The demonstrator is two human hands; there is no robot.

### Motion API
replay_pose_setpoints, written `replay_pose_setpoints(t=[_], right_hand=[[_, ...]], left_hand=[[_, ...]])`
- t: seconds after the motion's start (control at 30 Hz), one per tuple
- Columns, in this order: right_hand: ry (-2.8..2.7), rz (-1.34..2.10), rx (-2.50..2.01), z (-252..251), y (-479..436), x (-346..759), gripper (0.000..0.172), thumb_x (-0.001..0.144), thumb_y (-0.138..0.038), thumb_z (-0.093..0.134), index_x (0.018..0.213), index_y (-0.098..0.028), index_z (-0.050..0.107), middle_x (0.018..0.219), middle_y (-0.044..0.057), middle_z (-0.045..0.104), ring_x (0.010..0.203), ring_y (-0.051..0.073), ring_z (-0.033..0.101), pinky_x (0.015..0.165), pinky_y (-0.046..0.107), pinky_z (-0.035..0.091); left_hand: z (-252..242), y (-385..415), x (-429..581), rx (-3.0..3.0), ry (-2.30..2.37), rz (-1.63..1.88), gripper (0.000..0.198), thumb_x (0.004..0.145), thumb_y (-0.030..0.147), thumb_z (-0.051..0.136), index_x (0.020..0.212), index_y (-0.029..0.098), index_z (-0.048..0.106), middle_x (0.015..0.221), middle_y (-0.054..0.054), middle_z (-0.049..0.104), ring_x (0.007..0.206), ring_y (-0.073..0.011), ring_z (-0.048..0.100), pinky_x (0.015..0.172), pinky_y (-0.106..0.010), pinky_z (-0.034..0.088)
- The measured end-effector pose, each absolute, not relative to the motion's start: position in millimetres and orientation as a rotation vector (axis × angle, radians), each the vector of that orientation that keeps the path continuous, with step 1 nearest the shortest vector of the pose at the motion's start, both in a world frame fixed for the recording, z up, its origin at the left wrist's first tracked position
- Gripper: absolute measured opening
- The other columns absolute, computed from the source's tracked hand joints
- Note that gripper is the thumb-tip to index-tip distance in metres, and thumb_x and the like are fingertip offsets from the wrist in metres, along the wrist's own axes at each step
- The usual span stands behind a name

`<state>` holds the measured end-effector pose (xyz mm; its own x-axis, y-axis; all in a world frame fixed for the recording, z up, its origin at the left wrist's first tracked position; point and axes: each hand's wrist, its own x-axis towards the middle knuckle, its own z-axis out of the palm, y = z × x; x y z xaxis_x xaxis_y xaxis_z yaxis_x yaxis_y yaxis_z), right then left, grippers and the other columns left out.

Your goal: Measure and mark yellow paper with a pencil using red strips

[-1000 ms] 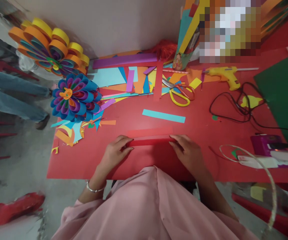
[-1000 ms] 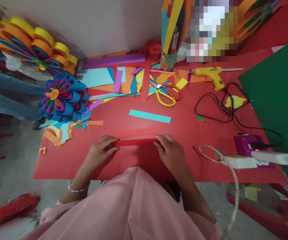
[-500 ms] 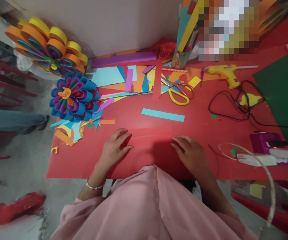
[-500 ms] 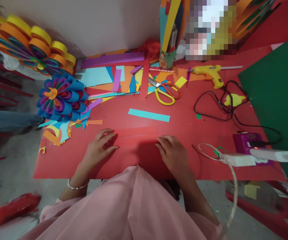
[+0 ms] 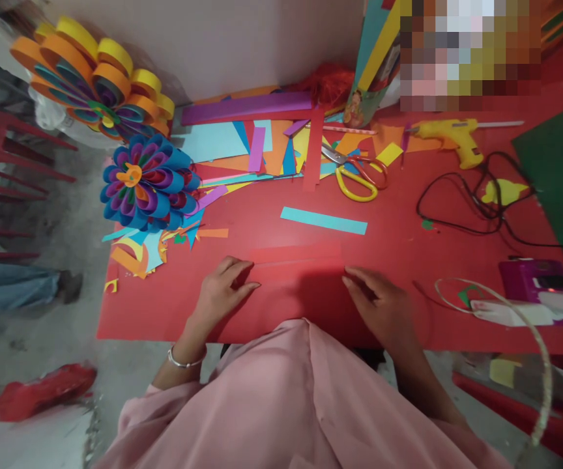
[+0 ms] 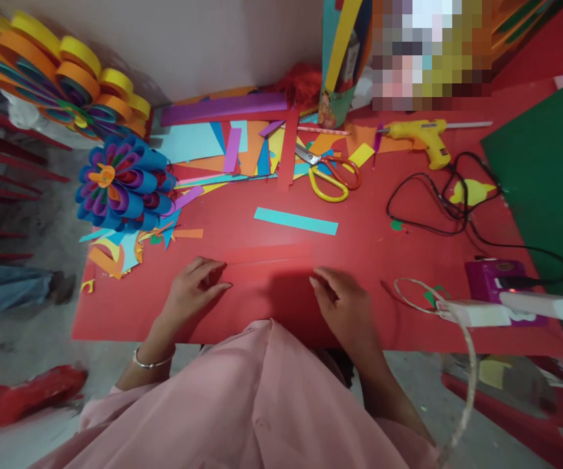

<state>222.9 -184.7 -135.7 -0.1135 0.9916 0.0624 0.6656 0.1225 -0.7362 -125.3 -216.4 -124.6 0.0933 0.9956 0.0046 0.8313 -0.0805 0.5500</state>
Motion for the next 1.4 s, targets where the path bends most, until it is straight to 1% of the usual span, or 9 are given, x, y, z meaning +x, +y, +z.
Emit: replay_pose_setpoints(t=[0.23,0.4,0.6,0.7,0.8,0.93,1.07,1.23,1.4], right_hand=[[-1.709,0.966,-1.640,-131.8,-186.1,221.7,0.027,0.097,-0.044,0.062,0.111,-0.027,0.078,0.109,0.005,0.082,0.096,0.025,0.079,0.084,0.040,0.064],[-1.769,0.873,-1.621,-135.6,-186.5,219.7,0.026,0.097,-0.042,0.062,0.112,-0.027,0.078,0.111,0.005,0.081,0.100,0.026,0.078,0.085,0.042,0.064],[-1.859,0.669,-1.562,-141.3,-188.9,215.5,0.025,0.099,-0.039,0.060,0.112,-0.025,0.078,0.109,0.007,0.081,0.097,0.027,0.078,0.089,0.045,0.063],[-1.784,0.710,-1.580,-138.8,-190.9,214.9,0.026,0.099,-0.041,0.061,0.110,-0.025,0.078,0.107,0.008,0.081,0.095,0.027,0.078,0.086,0.045,0.064],[-1.593,0.913,-1.640,-133.2,-192.9,215.0,0.027,0.097,-0.044,0.065,0.112,-0.025,0.077,0.108,0.007,0.081,0.094,0.026,0.079,0.081,0.042,0.067],[-1.219,1.208,-1.607,-125.0,-192.3,213.4,0.031,0.093,-0.048,0.070,0.113,-0.024,0.077,0.112,0.007,0.081,0.100,0.026,0.079,0.070,0.036,0.070],[-1.106,1.328,-1.555,-118.9,-188.6,211.6,0.032,0.092,-0.048,0.072,0.111,-0.024,0.077,0.112,0.007,0.081,0.105,0.028,0.078,0.066,0.035,0.071],[-1.060,1.353,-1.551,-117.8,-188.0,211.2,0.032,0.091,-0.049,0.073,0.110,-0.024,0.078,0.111,0.006,0.081,0.106,0.027,0.077,0.070,0.036,0.072],[-1.051,1.343,-1.550,-119.6,-187.7,211.3,0.029,0.090,-0.047,0.074,0.108,-0.025,0.079,0.110,0.005,0.081,0.102,0.026,0.078,0.070,0.036,0.072]], left_hand=[[-124.4,-215.4,-121.5,1.959,1.802,0.560,0.034,0.095,0.047,0.071,0.117,0.022,0.071,0.106,-0.006,0.071,0.083,-0.0154,0.068,0.072,-0.026,0.053],[-125.9,-214.2,-119.9,1.959,1.813,0.569,0.029,0.096,0.045,0.070,0.114,0.022,0.073,0.104,-0.006,0.072,0.086,-0.0162,0.070,0.072,-0.026,0.053],[-121.2,-216.7,-113.4,1.895,1.815,0.640,0.022,0.095,0.039,0.071,0.110,0.023,0.074,0.104,-0.006,0.074,0.088,-0.0176,0.070,0.078,-0.031,0.056],[-112.9,-225.1,-113.8,1.611,1.877,0.787,0.020,0.093,0.039,0.073,0.105,0.024,0.076,0.105,-0.006,0.075,0.090,-0.0180,0.071,0.085,-0.034,0.058],[-104.3,-232.3,-121.4,1.101,1.782,1.029,0.022,0.093,0.044,0.073,0.098,0.023,0.075,0.101,-0.006,0.078,0.095,-0.0212,0.075,0.092,-0.042,0.061],[-95.1,-229.9,-133.4,0.623,1.531,1.169,0.034,0.091,0.053,0.071,0.084,0.020,0.071,0.086,-0.006,0.077,0.085,-0.0217,0.077,0.093,-0.049,0.064],[-88.0,-221.1,-133.7,0.415,1.383,1.183,0.038,0.090,0.055,0.072,0.079,0.019,0.071,0.083,-0.006,0.077,0.082,-0.0202,0.076,0.095,-0.050,0.064],[-85.0,-215.9,-125.7,0.203,1.232,1.247,0.031,0.085,0.045,0.080,0.078,0.015,0.075,0.084,-0.006,0.077,0.082,-0.0194,0.076,0.096,-0.049,0.064],[-83.6,-213.5,-121.1,0.151,1.211,1.265,0.031,0.090,0.041,0.074,0.077,0.014,0.075,0.083,-0.008,0.077,0.082,-0.0201,0.076,0.095,-0.047,0.063]])
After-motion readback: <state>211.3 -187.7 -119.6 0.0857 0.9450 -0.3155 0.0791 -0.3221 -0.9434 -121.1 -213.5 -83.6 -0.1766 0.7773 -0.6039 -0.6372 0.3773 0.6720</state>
